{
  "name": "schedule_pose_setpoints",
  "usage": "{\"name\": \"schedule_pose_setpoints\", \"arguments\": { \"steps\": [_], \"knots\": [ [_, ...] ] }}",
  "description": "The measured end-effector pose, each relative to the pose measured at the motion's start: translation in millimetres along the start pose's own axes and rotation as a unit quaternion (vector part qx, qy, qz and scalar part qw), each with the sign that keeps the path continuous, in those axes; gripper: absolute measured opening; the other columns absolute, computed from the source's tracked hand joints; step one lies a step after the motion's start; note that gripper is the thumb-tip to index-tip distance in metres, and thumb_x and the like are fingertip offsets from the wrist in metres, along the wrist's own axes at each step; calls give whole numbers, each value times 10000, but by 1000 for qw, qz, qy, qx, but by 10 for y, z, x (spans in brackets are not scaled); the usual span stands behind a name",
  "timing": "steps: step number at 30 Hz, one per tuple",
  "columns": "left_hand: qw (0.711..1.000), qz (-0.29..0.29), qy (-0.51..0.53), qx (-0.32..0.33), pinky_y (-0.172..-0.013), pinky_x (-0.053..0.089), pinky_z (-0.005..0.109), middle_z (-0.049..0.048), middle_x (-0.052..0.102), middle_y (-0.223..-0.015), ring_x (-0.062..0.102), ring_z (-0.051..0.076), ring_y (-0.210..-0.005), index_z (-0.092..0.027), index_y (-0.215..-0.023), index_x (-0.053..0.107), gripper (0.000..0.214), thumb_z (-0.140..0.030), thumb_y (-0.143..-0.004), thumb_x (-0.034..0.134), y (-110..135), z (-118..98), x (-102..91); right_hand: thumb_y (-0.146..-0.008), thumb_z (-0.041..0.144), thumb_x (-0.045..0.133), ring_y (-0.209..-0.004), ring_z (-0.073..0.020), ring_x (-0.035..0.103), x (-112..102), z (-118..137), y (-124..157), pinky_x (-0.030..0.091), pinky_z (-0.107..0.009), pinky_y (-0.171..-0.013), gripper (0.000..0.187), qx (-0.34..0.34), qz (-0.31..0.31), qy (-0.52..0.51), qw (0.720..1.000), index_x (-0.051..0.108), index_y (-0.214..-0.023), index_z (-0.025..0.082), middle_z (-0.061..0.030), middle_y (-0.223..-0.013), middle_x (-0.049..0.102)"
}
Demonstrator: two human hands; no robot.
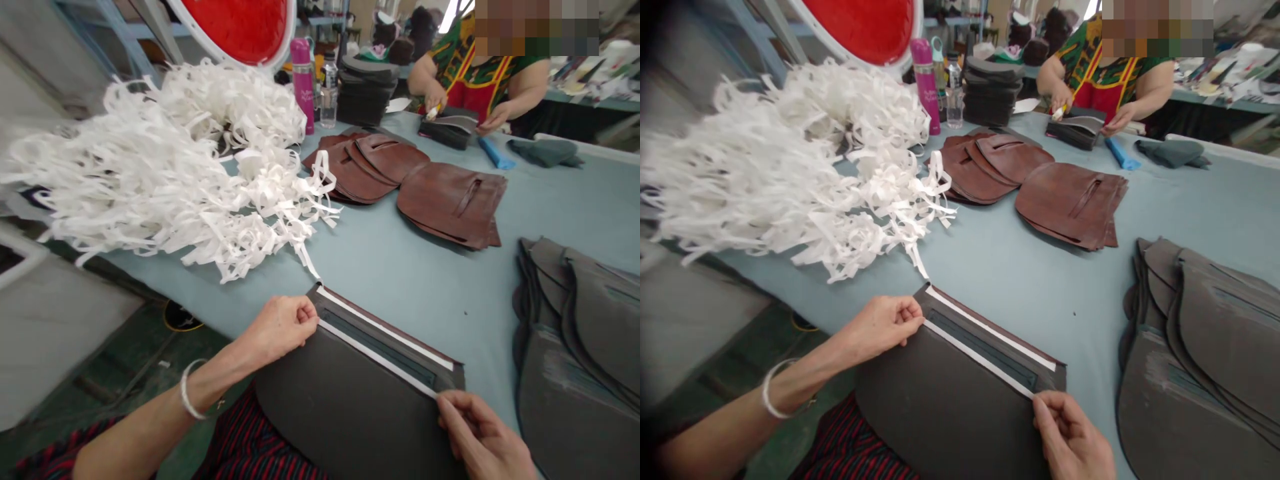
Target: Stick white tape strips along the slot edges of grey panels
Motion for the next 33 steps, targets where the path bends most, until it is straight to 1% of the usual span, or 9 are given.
{"name": "schedule_pose_setpoints", "arguments": {
  "steps": [6, 11, 16, 21, 26, 28, 29, 31, 33],
  "knots": [
    [999, 37, 12, -13, -492, 398, 208, -25, 610, -565, 577, 125, -507, -182, -758, 603, 223, -397, -773, 546, -83, 186, 75, -723, 556, 615, -435, -88, 389, 36, 91, 33, 290, -210, -406, 375, -3, -35, -49, 998, 567, -633, 195, 38, -507, 471],
    [998, 64, 20, -16, -485, 398, 198, -31, 593, -575, 574, 122, -526, -191, -809, 592, 274, -460, -790, 550, -134, 331, 161, -759, 491, 603, -464, -82, 378, 43, 95, 49, 275, -202, -430, 334, 0, -56, -44, 997, 551, -639, 184, 44, -523, 459],
    [996, 74, 32, -26, -475, 396, 197, -28, 591, -567, 562, 121, -517, -191, -812, 593, 298, -486, -781, 562, -134, 363, 175, -783, 441, 583, -486, -92, 401, 23, 106, 50, 295, -204, -448, 292, -8, -69, -19, 997, 567, -649, 182, 35, -529, 481],
    [996, 67, 46, -36, -465, 387, 203, -32, 577, -555, 546, 119, -493, -191, -810, 582, 316, -505, -770, 574, -142, 378, 176, -781, 414, 577, -482, -98, 422, 26, 83, 29, 305, -210, -446, 264, -12, -76, 15, 997, 576, -646, 187, 24, -532, 520],
    [997, 73, 19, -21, -495, 391, 217, -38, 574, -548, 563, 130, -516, -203, -804, 564, 348, -550, -794, 542, -130, 338, 177, -771, 409, 580, -446, -93, 434, 9, 107, 22, 311, -209, -437, 254, -23, -82, 29, 996, 535, -626, 205, 38, -497, 504],
    [998, 56, -6, -18, -507, 385, 228, -42, 551, -511, 548, 134, -500, -204, -777, 548, 396, -599, -801, 516, -108, 267, 128, -790, 447, 561, -412, -87, 432, 20, 116, 6, 306, -206, -412, 277, -13, -64, 3, 998, 507, -653, 213, 45, -495, 506],
    [999, 36, -15, -14, -515, 382, 234, -44, 541, -504, 536, 132, -493, -204, -764, 537, 420, -620, -805, 499, -94, 210, 86, -804, 480, 543, -387, -84, 427, 34, 114, -7, 298, -204, -393, 298, -2, -51, -14, 999, 496, -676, 216, 49, -493, 512],
    [999, -20, -30, 4, -547, 385, 247, -38, 546, -539, 525, 132, -511, -203, -766, 520, 443, -637, -825, 456, -58, 62, -12, -824, 560, 498, -335, -85, 423, 62, 101, -41, 286, -206, -361, 356, 24, -24, -26, 999, 476, -713, 222, 53, -477, 525],
    [995, -78, -51, 31, -584, 388, 263, -28, 563, -614, 528, 139, -563, -204, -828, 517, 429, -622, -851, 425, -22, -86, -86, -827, 628, 455, -290, -98, 427, 75, 72, -85, 282, -211, -338, 410, 44, -8, -2, 999, 462, -730, 230, 57, -441, 525]
  ]
}}
Point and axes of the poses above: each hand's wrist, its own y-axis away from the middle knuckle, its own x-axis out of the palm, z = x × y, the point moved 9 cm from there along -y, towards the middle knuckle
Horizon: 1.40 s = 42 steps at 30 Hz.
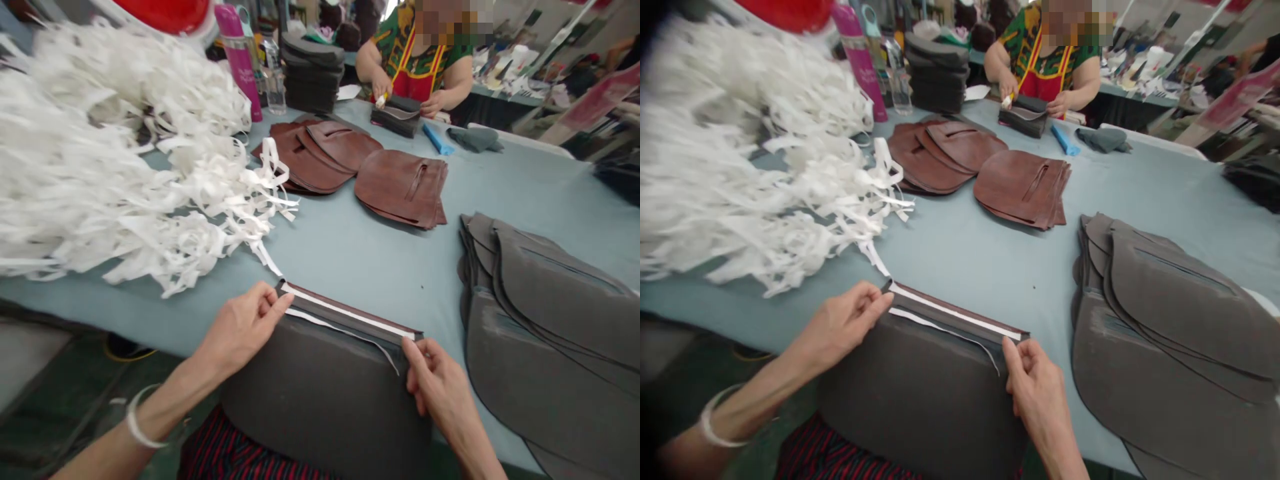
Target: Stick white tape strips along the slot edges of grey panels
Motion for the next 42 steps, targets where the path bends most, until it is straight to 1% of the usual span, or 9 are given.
{"name": "schedule_pose_setpoints", "arguments": {
  "steps": [4, 7, 13, 24, 30, 34, 38, 40, 42],
  "knots": [
    [995, -20, -58, 81, -662, 404, 292, -6, 570, -818, 537, 158, -693, -213, -992, 514, 381, -546, -814, 560, 18, -185, 48, -788, 676, 487, -274, -112, 423, 27, -88, -92, 279, -220, -325, 433, -2, 11, 44, 999, 466, -783, 243, 72, -424, 511],
    [983, 14, -77, 166, -742, 411, 301, 11, 528, -959, 531, 161, -811, -219, -947, 536, 208, -403, -857, 566, 58, -282, 147, -746, 645, 580, -353, -111, 448, 19, -35, -78, 318, -223, -382, 424, -84, -3, 78, 993, 519, -845, 237, 80, -444, 482],
    [974, 34, -67, 214, -757, 405, 290, 4, 493, -902, 503, 142, -802, -197, -834, 523, 142, -263, -935, 449, 46, -347, 158, -839, 597, 477, -452, -114, 471, 2, 67, 67, 321, -225, -460, 379, -145, -40, 185, 971, 548, -725, 242, 47, -505, 502],
    [935, 82, -111, 328, -788, 421, 312, 30, 539, -980, 506, 192, -911, -202, -963, 519, 222, -377, -858, 605, 93, -671, 287, -862, 551, 503, -448, -94, 437, -20, 75, 94, 318, -205, -429, 341, -111, -33, -38, 993, 521, -799, 216, 59, -543, 485],
    [941, 41, -127, 310, -742, 413, 293, 22, 549, -844, 521, 158, -781, -184, -838, 523, 227, -268, -968, 357, 66, -729, 218, -877, 488, 528, -494, -91, 495, -199, 551, 141, 380, -204, -487, 279, -173, -76, -100, 977, 514, -840, 211, 46, -619, 549],
    [971, -55, -97, 211, -638, 401, 268, -4, 576, -759, 540, 144, -665, -193, -940, 529, 206, -326, -961, 373, -196, -561, -271, -865, 524, 513, -503, -115, 504, -245, 521, 41, 382, -230, -490, 338, -172, -98, -79, 977, 508, -1001, 214, 43, -651, 560],
    [921, -287, -206, 165, -857, 405, 416, 145, 559, -1169, 523, 298, -1062, -148, -1240, 470, 355, -222, -893, 471, -158, -524, -876, -845, 581, 484, -552, -160, 540, -161, 274, -31, 352, -264, -520, 352, -116, -100, 146, 977, 523, -896, 235, 34, -606, 550],
    [890, -353, -239, 161, -937, 349, 488, 167, 483, -1284, 435, 342, -1182, -155, -1292, 441, 412, -145, -880, 440, 18, -571, -924, -829, 618, 473, -591, -191, 570, -128, 210, -29, 337, -281, -534, 373, -77, -110, 248, 959, 505, -877, 250, 27, -615, 565],
    [901, -329, -209, 191, -936, 363, 456, 136, 513, -1231, 466, 292, -1143, -175, -1259, 456, 384, -100, -891, 377, 157, -613, -724, -807, 663, 460, -642, -233, 600, -103, 220, -15, 334, -297, -549, 408, -45, -125, 316, 939, 479, -885, 263, 14, -642, 586]
  ]
}}
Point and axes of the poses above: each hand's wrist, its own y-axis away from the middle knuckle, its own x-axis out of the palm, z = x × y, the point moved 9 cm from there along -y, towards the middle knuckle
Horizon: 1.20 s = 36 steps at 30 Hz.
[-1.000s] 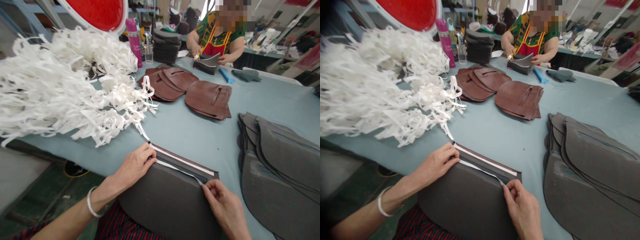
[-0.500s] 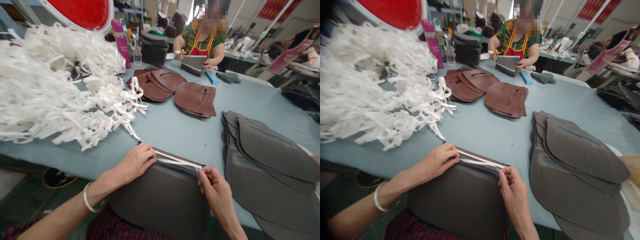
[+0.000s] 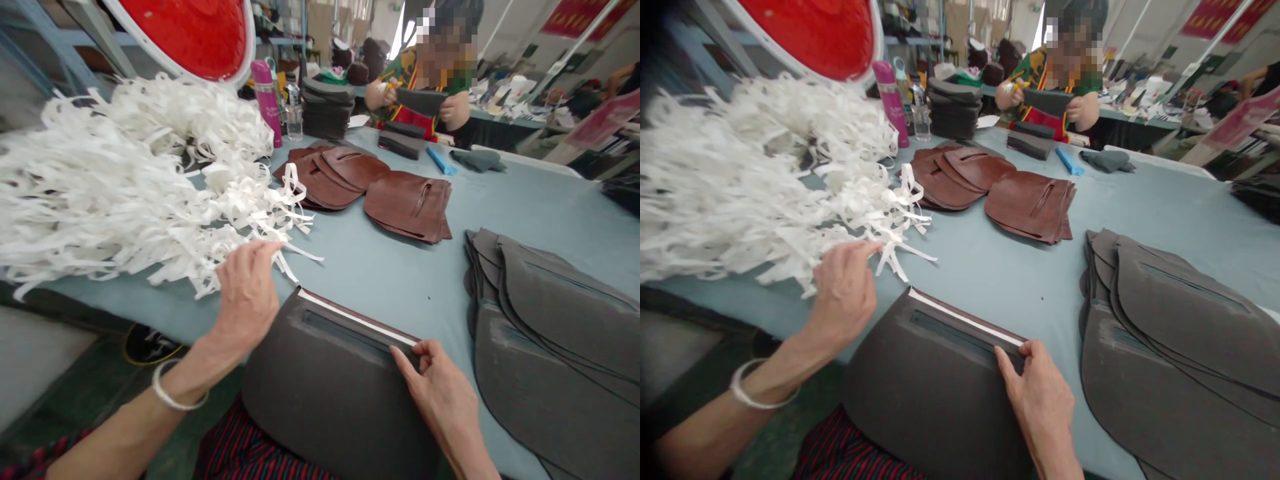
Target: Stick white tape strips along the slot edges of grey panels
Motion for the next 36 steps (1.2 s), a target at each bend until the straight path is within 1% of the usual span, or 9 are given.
{"name": "schedule_pose_setpoints", "arguments": {
  "steps": [2, 4, 6, 9, 17, 22, 27, 30, 36],
  "knots": [
    [994, 74, 74, 30, -887, 404, 400, 100, 550, -1124, 518, 238, -1038, -180, -1199, 458, 303, -142, -904, 400, 232, -202, 216, -795, 700, 427, -671, -270, 619, 3, 42, 10, 339, -313, -561, 437, 19, 2, 49, 999, 457, -885, 274, -4, -668, 604],
    [984, 142, 107, 15, -844, 423, 396, 81, 553, -1058, 531, 239, -979, -181, -1137, 459, 297, -298, -875, 536, 439, -283, 475, -796, 715, 388, -678, -289, 626, 5, 66, 14, 344, -323, -563, 447, 28, 2, 70, 997, 444, -892, 282, -16, -695, 617],
    [980, 169, 102, -26, -827, 423, 416, 73, 544, -1039, 525, 255, -964, -185, -1081, 466, 398, -412, -802, 636, 552, -234, 664, -807, 694, 366, -675, -281, 627, 17, 61, 15, 350, -322, -563, 424, 24, 3, 59, 998, 436, -898, 286, -13, -706, 618],
    [976, 179, 108, -65, -826, 420, 414, 58, 536, -1028, 517, 247, -958, -196, -1018, 468, 360, -383, -781, 662, 563, -104, 796, -808, 625, 376, -630, -239, 606, 47, 7, 8, 348, -305, -546, 351, 4, 4, 11, 1000, 427, -870, 284, 20, -635, 568],
    [943, 226, 229, -81, -816, 435, 357, 19, 536, -952, 538, 190, -906, -209, -939, 491, 217, -207, -763, 619, 450, 62, 868, -793, 552, 464, -489, -146, 497, 164, -142, -69, 350, -268, -494, 299, -67, 24, -116, 991, 470, -843, 257, 62, -558, 472],
    [922, 259, 260, -121, -748, 431, 318, 2, 538, -889, 536, 164, -823, -203, -885, 512, 214, -181, -717, 643, 403, 127, 920, -776, 525, 533, -474, -121, 455, 240, -165, -159, 339, -241, -465, 287, -79, 105, -201, 971, 502, -760, 240, 68, -522, 449],
    [920, 252, 269, -134, -714, 422, 304, -5, 547, -863, 530, 157, -793, -204, -854, 513, 210, -172, -700, 652, 382, 144, 927, -681, 497, 621, -454, -115, 437, 312, -214, -290, 334, -236, -438, 273, -58, 167, -240, 954, 534, -672, 238, 56, -498, 488],
    [925, 233, 271, -132, -708, 418, 297, -11, 546, -841, 525, 149, -776, -203, -825, 506, 194, -141, -699, 640, 394, 133, 917, -638, 505, 644, -422, -113, 433, 332, -231, -334, 319, -240, -415, 284, -59, 164, -237, 956, 537, -628, 242, 51, -475, 500],
    [939, 183, 272, -99, -700, 428, 283, -9, 547, -812, 529, 141, -749, -203, -810, 507, 116, -105, -770, 553, 415, 18, 737, -647, 571, 600, -384, -117, 424, 259, -272, -291, 316, -244, -399, 342, -65, 89, -209, 972, 500, -562, 255, 54, -418, 474]
  ]
}}
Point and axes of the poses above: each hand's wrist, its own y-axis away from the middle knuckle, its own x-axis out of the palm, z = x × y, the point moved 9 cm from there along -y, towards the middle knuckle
